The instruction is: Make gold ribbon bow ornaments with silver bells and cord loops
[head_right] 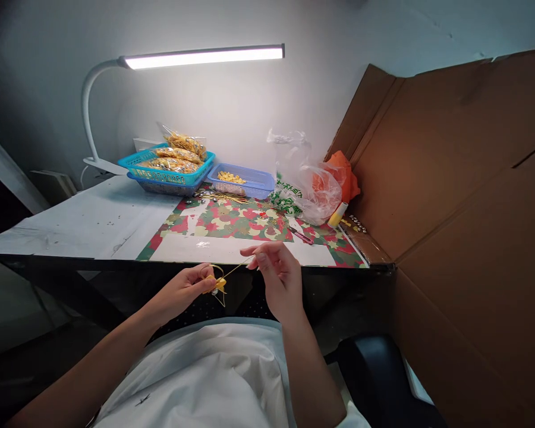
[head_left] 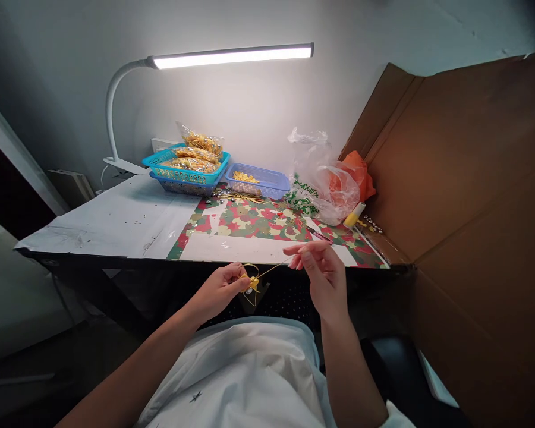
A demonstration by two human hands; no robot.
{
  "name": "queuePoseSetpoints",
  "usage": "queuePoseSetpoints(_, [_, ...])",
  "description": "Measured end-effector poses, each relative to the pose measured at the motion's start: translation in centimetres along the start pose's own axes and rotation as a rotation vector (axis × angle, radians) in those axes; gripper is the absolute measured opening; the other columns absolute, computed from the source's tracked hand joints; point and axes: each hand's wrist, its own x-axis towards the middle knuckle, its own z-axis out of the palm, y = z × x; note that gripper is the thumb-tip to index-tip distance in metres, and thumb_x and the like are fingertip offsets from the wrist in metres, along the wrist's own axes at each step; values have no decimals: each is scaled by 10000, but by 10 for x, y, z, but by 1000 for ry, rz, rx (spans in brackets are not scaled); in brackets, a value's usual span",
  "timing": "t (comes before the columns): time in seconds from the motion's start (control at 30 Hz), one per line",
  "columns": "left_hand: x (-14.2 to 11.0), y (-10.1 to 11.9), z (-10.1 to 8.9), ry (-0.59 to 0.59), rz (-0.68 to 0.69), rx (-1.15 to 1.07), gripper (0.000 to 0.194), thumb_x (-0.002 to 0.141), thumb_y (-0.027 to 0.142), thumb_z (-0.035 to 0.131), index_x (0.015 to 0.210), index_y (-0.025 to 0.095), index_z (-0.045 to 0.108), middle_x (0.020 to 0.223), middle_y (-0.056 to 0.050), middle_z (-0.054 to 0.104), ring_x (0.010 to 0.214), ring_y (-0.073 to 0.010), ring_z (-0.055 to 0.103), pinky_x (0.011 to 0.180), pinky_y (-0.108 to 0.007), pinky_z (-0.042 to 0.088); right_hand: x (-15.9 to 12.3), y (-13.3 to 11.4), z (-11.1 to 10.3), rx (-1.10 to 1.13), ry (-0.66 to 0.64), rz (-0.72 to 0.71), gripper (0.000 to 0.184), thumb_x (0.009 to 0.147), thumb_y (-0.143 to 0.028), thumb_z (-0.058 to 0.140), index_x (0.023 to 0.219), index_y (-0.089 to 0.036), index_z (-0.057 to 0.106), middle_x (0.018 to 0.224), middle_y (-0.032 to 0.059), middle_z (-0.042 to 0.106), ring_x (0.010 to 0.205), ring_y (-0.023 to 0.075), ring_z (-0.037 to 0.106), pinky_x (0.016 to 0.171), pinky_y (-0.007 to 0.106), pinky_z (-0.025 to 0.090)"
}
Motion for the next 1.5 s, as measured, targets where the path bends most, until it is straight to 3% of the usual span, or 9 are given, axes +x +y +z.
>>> queuePoseSetpoints(0.2, [1, -4, -3, -7, 45, 9, 379, 833, 476, 525, 585, 207, 427, 658, 37, 400, 604, -139, 360, 564, -260, 299, 8, -14, -20, 127, 89, -45, 103, 942, -304, 628, 886, -221, 603, 749, -34, 704, 510, 77, 594, 478, 186, 488])
queuePoseSetpoints(0.7, [9, -10, -9, -16, 71, 1, 389, 838, 467, 542, 570, 191, 487, 677, 30, 408, 606, -140, 365, 573, -264, 295, 33, -53, -90, 145, 511, -401, 220, 724, -291, 829, 777, -216, 628, 589, -69, 601, 473, 77, 499, 415, 168, 435])
queuePoseSetpoints(0.87, [11, -13, -8, -17, 71, -15, 387, 839, 460, 561, 570, 184, 524, 684, 22, 425, 621, -144, 383, 585, -267, 310, 30, -58, -113, 139, 633, -401, 142, 715, -249, 800, 733, -238, 660, 600, -53, 564, 501, 86, 463, 409, 180, 386])
queuePoseSetpoints(1.0, [12, -14, -7, -9, 86, -42, 382, 850, 444, 574, 576, 181, 535, 688, 20, 438, 628, -144, 390, 596, -271, 318, 28, -58, -123, 153, 574, -353, 108, 722, -258, 785, 738, -246, 678, 602, -49, 565, 498, 89, 449, 411, 183, 386])
queuePoseSetpoints(1.13, [11, -12, -6, 15, 130, -90, 383, 884, 428, 572, 594, 184, 519, 688, 21, 434, 637, -145, 390, 603, -272, 321, 23, -45, -107, 224, 396, -227, 143, 725, -254, 786, 736, -220, 648, 556, -72, 478, 440, 72, 373, 393, 171, 358])
queuePoseSetpoints(1.27, [5, -5, -4, 23, 231, -160, 361, 913, 428, 574, 648, 184, 555, 719, 9, 456, 659, -149, 417, 610, -275, 335, 2, -16, -58, 249, 190, 45, 182, 802, -357, 742, 781, -227, 617, 603, -69, 455, 459, 72, 371, 404, 172, 344])
queuePoseSetpoints(1.37, [-1, 4, -1, 33, 330, -233, 367, 905, 465, 598, 669, 187, 556, 768, -9, 483, 677, -152, 450, 603, -274, 360, -21, 1, -16, 146, -42, 213, 207, 795, -340, 763, 886, -233, 611, 598, -88, 371, 477, 64, 308, 421, 168, 276])
queuePoseSetpoints(1.43, [-6, 10, 1, 38, 382, -277, 366, 906, 478, 606, 684, 191, 560, 793, -18, 497, 669, -149, 465, 583, -270, 375, -32, 5, 6, 68, -169, 251, 238, 789, -345, 763, 918, -210, 616, 579, -96, 337, 485, 63, 267, 430, 180, 242])
queuePoseSetpoints(1.5, [-11, 14, 2, 41, 425, -313, 348, 914, 471, 609, 703, 197, 574, 805, -21, 509, 656, -144, 479, 565, -262, 390, -39, 4, 22, 3, -214, 245, 230, 797, -352, 744, 911, -191, 627, 556, -99, 323, 486, 65, 263, 436, 190, 234])
